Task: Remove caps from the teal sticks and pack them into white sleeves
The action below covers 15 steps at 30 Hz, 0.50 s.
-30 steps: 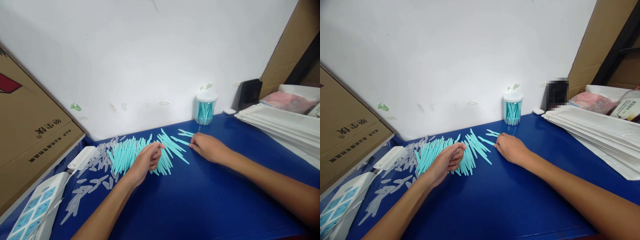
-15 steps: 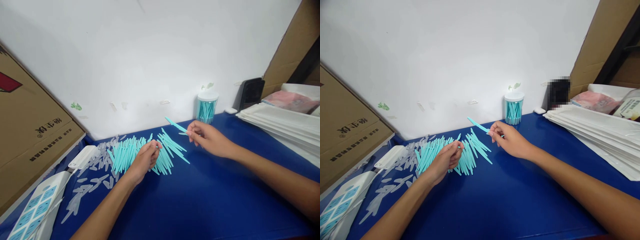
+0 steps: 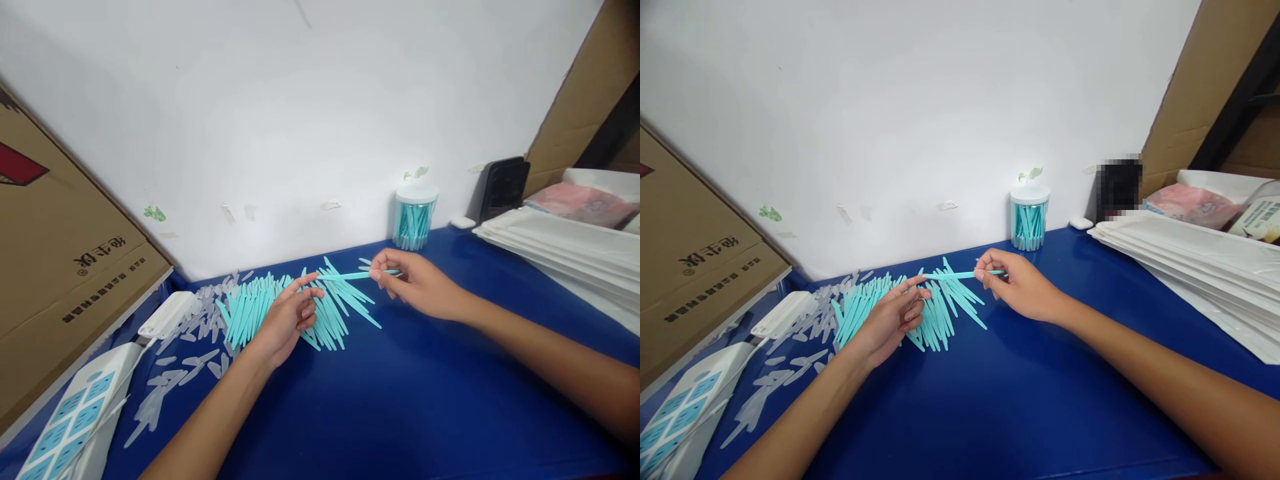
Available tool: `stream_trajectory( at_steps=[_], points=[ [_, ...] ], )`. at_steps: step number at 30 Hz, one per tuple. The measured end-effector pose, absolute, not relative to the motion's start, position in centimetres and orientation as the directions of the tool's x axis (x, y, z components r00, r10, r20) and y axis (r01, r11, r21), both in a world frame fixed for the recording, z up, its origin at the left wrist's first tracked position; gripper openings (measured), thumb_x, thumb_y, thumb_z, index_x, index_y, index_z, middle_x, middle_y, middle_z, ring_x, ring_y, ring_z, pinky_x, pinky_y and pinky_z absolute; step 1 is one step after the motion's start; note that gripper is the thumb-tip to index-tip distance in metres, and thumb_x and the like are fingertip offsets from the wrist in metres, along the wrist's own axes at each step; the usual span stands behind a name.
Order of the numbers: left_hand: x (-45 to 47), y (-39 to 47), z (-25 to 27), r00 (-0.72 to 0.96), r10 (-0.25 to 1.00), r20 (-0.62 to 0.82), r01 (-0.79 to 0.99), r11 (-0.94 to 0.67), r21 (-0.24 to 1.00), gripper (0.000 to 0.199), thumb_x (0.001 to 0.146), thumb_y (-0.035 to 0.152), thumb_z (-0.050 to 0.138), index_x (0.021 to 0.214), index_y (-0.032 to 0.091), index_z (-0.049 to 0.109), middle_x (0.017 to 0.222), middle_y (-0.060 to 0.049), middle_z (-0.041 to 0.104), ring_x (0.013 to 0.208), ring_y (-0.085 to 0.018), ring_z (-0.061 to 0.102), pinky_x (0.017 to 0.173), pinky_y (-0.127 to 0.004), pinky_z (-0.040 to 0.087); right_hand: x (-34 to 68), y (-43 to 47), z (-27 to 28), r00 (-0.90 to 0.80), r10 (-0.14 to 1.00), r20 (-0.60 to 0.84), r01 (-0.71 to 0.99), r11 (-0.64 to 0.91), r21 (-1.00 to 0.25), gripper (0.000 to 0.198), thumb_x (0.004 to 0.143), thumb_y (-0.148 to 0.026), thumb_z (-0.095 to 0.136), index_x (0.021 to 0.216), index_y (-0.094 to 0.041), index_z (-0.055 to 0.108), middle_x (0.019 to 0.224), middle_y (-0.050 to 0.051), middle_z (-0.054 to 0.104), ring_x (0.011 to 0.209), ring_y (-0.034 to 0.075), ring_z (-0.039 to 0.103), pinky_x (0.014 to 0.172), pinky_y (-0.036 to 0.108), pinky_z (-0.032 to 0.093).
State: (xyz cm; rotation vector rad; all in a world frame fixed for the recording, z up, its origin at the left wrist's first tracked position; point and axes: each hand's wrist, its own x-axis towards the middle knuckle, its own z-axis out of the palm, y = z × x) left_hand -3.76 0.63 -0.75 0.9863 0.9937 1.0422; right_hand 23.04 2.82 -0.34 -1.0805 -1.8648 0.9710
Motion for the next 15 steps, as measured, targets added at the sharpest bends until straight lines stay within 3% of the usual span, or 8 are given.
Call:
stream_trajectory(
  at_steps=[3, 5, 8, 11, 15],
  points=[
    [-3.7, 0.7, -1.2, 0.210, 0.969, -0.132, -0.143, 0.164, 0.976, 0.042, 0.097, 0.046, 0.064, 0.129, 0.019, 0.059, 0.078, 0.001, 0.059, 0.050, -0.006, 0.022, 0.044, -0.021, 0.018, 23.0, 2.9, -0.3, -0.316, 0.917, 0.243, 0.312, 0.342, -0.887, 0.029, 0.099, -0.050, 0.061, 0.096, -0.021, 0.059, 0.081, 0.000, 0.061, 0.059, 0.012, 0.059, 0.051, 0.025, 0.044],
    [-3.8, 0.7, -1.3, 0.224, 0.965, -0.138, -0.091, 0.161, 0.983, 0.040, 0.098, 0.054, 0.058, 0.118, 0.019, 0.062, 0.056, 0.008, 0.042, 0.046, -0.007, 0.016, 0.043, -0.022, 0.015, 23.0, 3.0, -0.3, -0.302, 0.919, 0.254, 0.307, 0.346, -0.887, 0.031, 0.098, -0.051, 0.061, 0.096, -0.021, 0.059, 0.081, 0.000, 0.061, 0.059, 0.012, 0.059, 0.050, 0.025, 0.044],
    [-3.8, 0.7, -1.2, 0.233, 0.958, -0.168, -0.063, 0.187, 0.980, 0.037, 0.098, 0.053, 0.057, 0.090, 0.018, 0.063, 0.051, 0.010, 0.018, 0.046, -0.008, 0.010, 0.043, -0.023, 0.013, 23.2, 3.0, -0.3, -0.291, 0.920, 0.262, 0.302, 0.348, -0.887, 0.033, 0.098, -0.053, 0.061, 0.095, -0.020, 0.059, 0.082, 0.001, 0.062, 0.058, 0.011, 0.058, 0.049, 0.024, 0.044],
    [-3.8, 0.6, -0.6, 0.222, 0.958, -0.183, -0.080, 0.205, 0.976, 0.038, 0.095, 0.049, 0.061, 0.076, 0.017, 0.054, 0.059, 0.009, 0.017, 0.050, -0.007, 0.010, 0.044, -0.022, 0.012, 23.3, 2.9, -0.2, -0.285, 0.923, 0.258, 0.301, 0.342, -0.890, 0.035, 0.097, -0.055, 0.062, 0.095, -0.020, 0.059, 0.082, 0.001, 0.062, 0.057, 0.011, 0.058, 0.048, 0.024, 0.043],
    [-3.7, 0.3, 0.0, 0.258, 0.948, -0.185, -0.169, 0.233, 0.958, 0.029, 0.097, 0.044, 0.060, 0.085, 0.019, 0.053, 0.069, 0.006, 0.029, 0.052, -0.007, 0.017, 0.045, -0.021, 0.012, 23.2, 3.0, -0.2, -0.281, 0.923, 0.264, 0.300, 0.345, -0.889, 0.034, 0.098, -0.054, 0.061, 0.095, -0.020, 0.059, 0.082, 0.001, 0.063, 0.057, 0.011, 0.058, 0.048, 0.024, 0.043]
  ],
)
